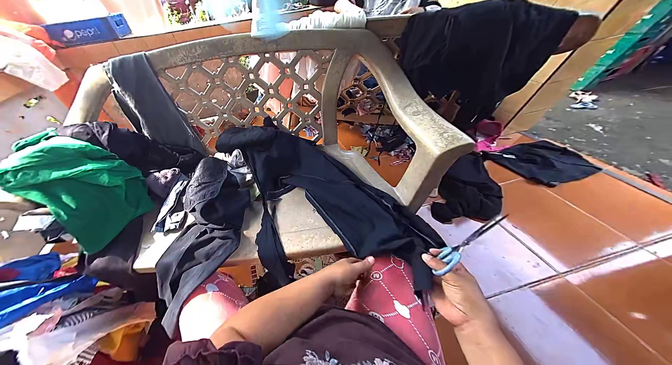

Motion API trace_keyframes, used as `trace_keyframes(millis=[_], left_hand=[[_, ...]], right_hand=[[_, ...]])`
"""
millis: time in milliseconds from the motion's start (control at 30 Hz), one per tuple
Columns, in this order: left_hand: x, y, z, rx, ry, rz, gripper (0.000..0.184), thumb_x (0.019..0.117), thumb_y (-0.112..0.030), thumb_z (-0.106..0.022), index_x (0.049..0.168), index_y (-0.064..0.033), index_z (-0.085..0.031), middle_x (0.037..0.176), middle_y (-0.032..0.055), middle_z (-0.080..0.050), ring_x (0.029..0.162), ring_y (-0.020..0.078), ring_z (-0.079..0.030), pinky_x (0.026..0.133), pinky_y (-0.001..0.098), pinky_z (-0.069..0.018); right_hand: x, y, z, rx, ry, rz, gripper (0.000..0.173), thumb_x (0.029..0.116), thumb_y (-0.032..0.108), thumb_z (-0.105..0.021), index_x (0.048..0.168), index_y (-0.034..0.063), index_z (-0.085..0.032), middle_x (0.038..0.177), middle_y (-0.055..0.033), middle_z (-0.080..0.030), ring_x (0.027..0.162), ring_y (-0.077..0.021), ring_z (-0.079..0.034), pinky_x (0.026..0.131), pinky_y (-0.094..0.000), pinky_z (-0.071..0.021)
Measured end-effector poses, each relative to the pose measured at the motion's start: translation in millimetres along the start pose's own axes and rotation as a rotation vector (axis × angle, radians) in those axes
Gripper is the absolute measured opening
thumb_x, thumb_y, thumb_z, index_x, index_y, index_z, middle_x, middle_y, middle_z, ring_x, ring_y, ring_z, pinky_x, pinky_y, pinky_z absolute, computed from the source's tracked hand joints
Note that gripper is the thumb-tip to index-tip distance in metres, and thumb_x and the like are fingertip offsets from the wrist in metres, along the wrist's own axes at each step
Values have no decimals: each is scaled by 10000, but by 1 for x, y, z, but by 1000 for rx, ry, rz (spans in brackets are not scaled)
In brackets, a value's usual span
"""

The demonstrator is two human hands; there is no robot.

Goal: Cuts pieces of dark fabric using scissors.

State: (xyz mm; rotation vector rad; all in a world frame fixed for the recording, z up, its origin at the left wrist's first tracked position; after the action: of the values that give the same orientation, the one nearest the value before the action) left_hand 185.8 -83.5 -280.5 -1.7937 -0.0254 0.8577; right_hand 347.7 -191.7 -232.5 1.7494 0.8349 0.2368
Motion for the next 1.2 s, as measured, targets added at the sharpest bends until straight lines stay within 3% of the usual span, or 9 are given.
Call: trace_keyframes(millis=[100,233,433,533,633,733,833,1000,1200], left_hand=[[-5,-16,-7,-298,-39,-20,656,1090,-533,-287,1397,6,-500,1328,178,-604,1211,254,-581,1035,455,-455],[-40,-47,13,-738,-211,-158,282,1117,-332,-359,1064,-117,-535,828,14,-651,766,126,-664,732,327,-568],[-119,-60,57,-627,-241,-392,338,1120,-245,-360,1437,-143,-422,1104,81,-702,985,193,-706,859,400,-597],[-159,-49,63,-87,81,-377,623,1006,-109,-506,1579,-73,-265,1396,79,-583,1166,130,-634,993,357,-541],[-187,-41,75,464,211,-278,587,984,-110,-603,1533,-17,-420,1517,146,-503,1352,163,-521,1139,384,-418],[-189,-38,107,626,-270,-108,520,1030,-168,-587,1513,-25,-458,1312,226,-628,1185,305,-624,1055,498,-465],[-165,-30,146,711,-847,144,666,1018,-436,-603,1545,-70,-425,1423,267,-543,1304,436,-541,1077,611,-433],[-139,-7,122,754,-872,386,787,932,-598,-655,1427,-8,-491,1438,230,-530,1238,386,-604,1006,562,-503],[-149,-18,134,795,-1008,193,631,1003,-505,-597,1303,51,-600,1300,265,-620,1261,414,-575,1064,559,-451]], right_hand=[[-36,21,-20,87,332,-27,166,902,51,-583,1047,128,-610,857,18,-716,687,-70,-681,624,-247,-599],[-33,31,-22,-181,460,28,146,1006,154,-474,1132,90,-511,923,-8,-743,621,-96,-692,548,-229,-583],[24,0,-41,-499,251,266,522,904,46,-703,1314,-99,-414,1162,-157,-610,993,-110,-629,852,-269,-542],[38,-10,-77,-607,315,395,607,917,149,-735,1349,-131,-413,1290,-261,-594,1145,-250,-618,959,-386,-522],[44,-15,-119,-793,470,435,658,965,261,-695,1403,-123,-389,1358,-287,-564,1237,-319,-593,1036,-434,-496],[55,-38,-150,-1154,589,394,710,978,371,-678,1435,-95,-396,1335,-302,-576,1250,-412,-580,1070,-541,-444],[68,-72,-156,-1433,619,433,733,984,393,-648,1487,-79,-402,1503,-279,-475,1475,-405,-371,1246,-558,-185],[79,-78,-151,-1426,539,538,705,970,388,-667,1457,-74,-452,1490,-257,-505,1464,-379,-404,1249,-532,-200],[111,-54,-125,-1323,442,445,737,931,352,-735,1433,-104,-448,1392,-331,-541,1341,-468,-500,1173,-584,-312]])
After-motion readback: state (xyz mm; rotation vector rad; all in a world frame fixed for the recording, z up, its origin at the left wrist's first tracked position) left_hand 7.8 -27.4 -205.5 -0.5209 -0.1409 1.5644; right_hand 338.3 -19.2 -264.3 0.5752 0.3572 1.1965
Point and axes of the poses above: each hand's wrist, its own x-axis towards the middle knuckle, its own z-axis out of the back of the hand, y = z × x, the point moved 2 cm from there along x, towards the middle knuckle
